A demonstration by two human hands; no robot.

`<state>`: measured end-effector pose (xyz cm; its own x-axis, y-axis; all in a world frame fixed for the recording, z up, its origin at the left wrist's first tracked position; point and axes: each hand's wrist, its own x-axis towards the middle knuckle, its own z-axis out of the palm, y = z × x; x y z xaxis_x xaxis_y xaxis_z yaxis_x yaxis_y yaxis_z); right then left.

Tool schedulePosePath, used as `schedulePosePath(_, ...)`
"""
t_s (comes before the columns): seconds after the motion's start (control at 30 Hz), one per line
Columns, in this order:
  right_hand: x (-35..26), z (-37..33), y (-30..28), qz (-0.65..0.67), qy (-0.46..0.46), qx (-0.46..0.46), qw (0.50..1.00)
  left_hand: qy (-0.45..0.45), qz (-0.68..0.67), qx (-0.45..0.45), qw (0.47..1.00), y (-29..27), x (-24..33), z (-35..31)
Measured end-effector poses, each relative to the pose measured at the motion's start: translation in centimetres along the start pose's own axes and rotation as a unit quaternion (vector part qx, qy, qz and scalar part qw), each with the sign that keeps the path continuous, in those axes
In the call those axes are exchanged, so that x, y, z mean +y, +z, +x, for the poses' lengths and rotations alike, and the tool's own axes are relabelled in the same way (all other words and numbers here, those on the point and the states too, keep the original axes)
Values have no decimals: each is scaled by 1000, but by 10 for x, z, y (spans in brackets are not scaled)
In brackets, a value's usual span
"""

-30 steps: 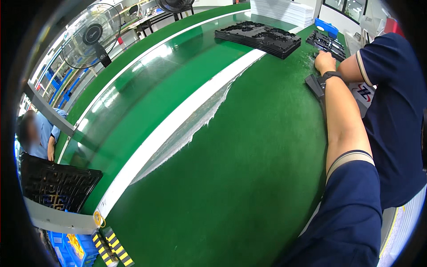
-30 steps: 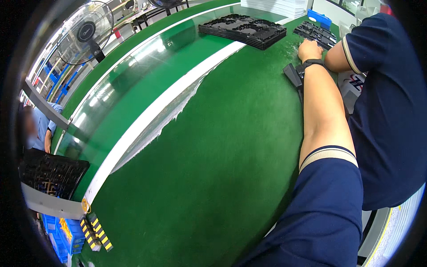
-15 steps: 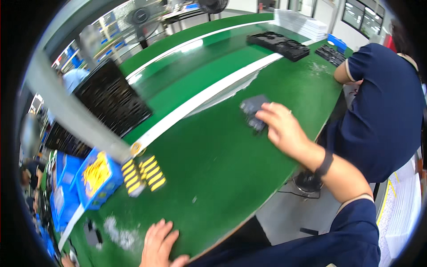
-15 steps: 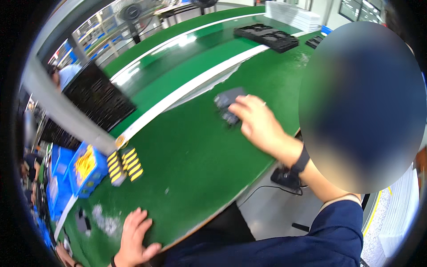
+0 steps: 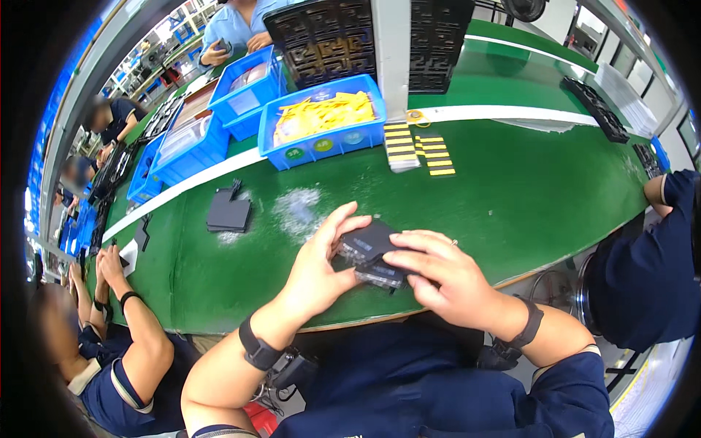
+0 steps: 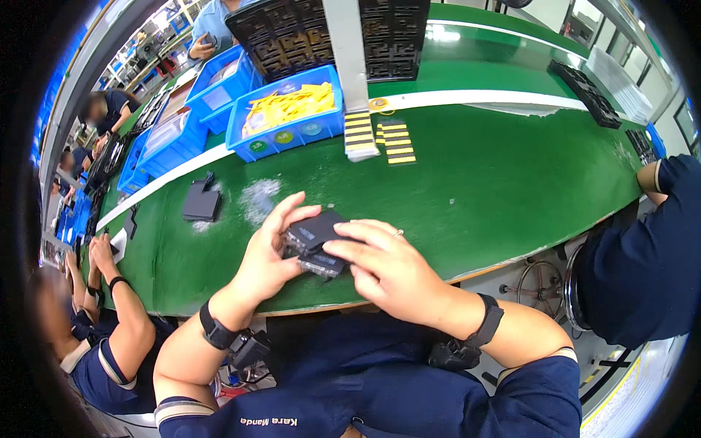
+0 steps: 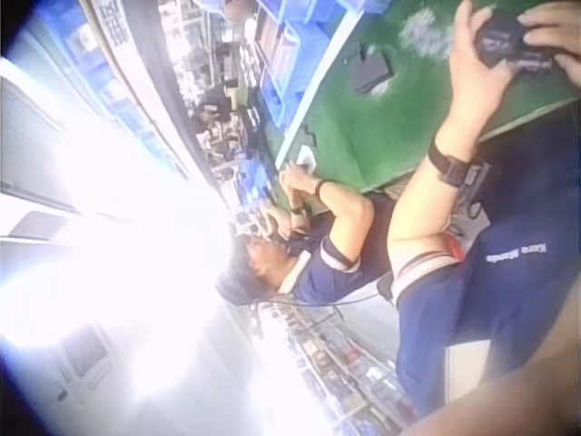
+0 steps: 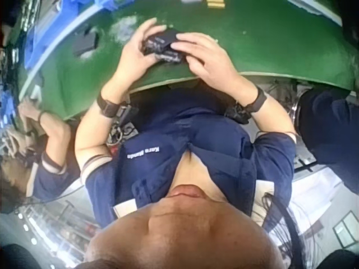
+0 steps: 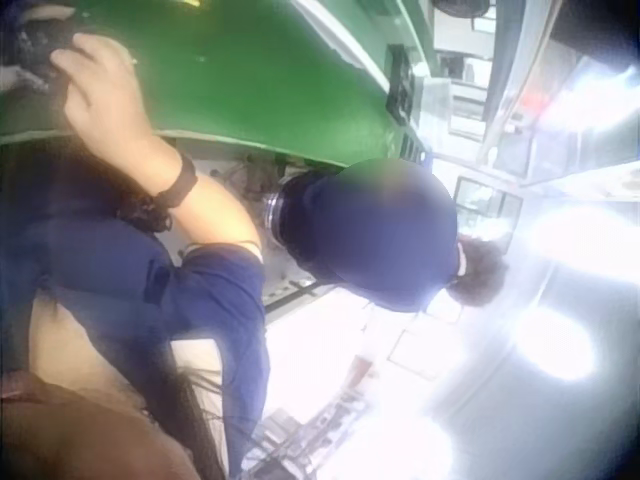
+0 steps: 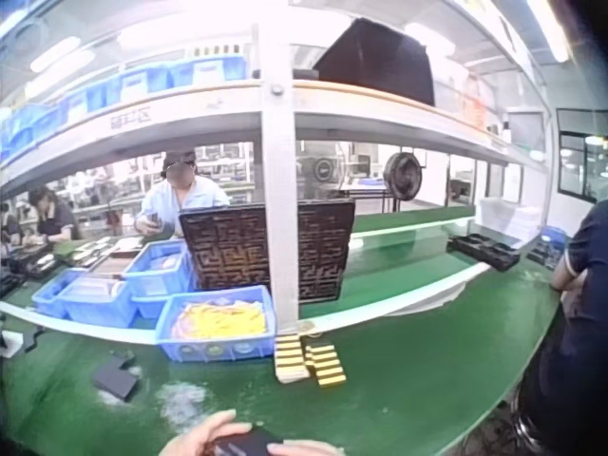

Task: Assembling small black plastic components and applying yellow and black striped labels on a production line.

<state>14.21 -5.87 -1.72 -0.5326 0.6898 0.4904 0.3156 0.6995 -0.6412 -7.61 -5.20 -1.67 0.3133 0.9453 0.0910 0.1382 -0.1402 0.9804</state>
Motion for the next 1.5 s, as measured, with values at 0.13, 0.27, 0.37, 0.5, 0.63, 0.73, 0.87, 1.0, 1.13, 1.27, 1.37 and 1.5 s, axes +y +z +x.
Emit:
schedulePosePath(0.13,3,4,-4,152,129,34,979,27,-54,-30,998,-3,-6,18)
schedulePosePath(0.27,14,-1,-4,198,210,127,949,-23,-124,-74,989,11,-1,41)
schedulePosePath(0.37,14,2,-2,297,225,189,909,3,-67,-80,995,21,-3,44)
schedulePosePath(0.5,7,12,14,414,246,269,834,31,82,-37,995,36,14,41)
schedulePosePath(0.63,16,20,2,452,293,155,828,11,23,-55,998,9,6,33)
schedulePosePath(0.73,65,43,-31,63,179,71,979,-95,-105,-90,986,-25,9,20)
schedulePosePath(0.87,118,73,-66,-288,18,49,956,-185,-82,-153,967,-54,22,20)
schedulePosePath(1.0,128,72,-60,-280,48,-8,959,-180,25,-155,971,-67,20,13)
schedulePosePath(1.13,120,64,-65,-323,54,60,943,-14,411,-69,909,-52,42,7)
schedulePosePath(1.27,87,75,-69,-198,106,133,965,72,472,21,878,-54,45,9)
schedulePosePath(1.37,45,96,-57,-91,100,117,984,94,417,48,903,-57,46,19)
schedulePosePath(1.5,11,134,-21,11,102,19,995,123,286,89,946,-59,39,33)
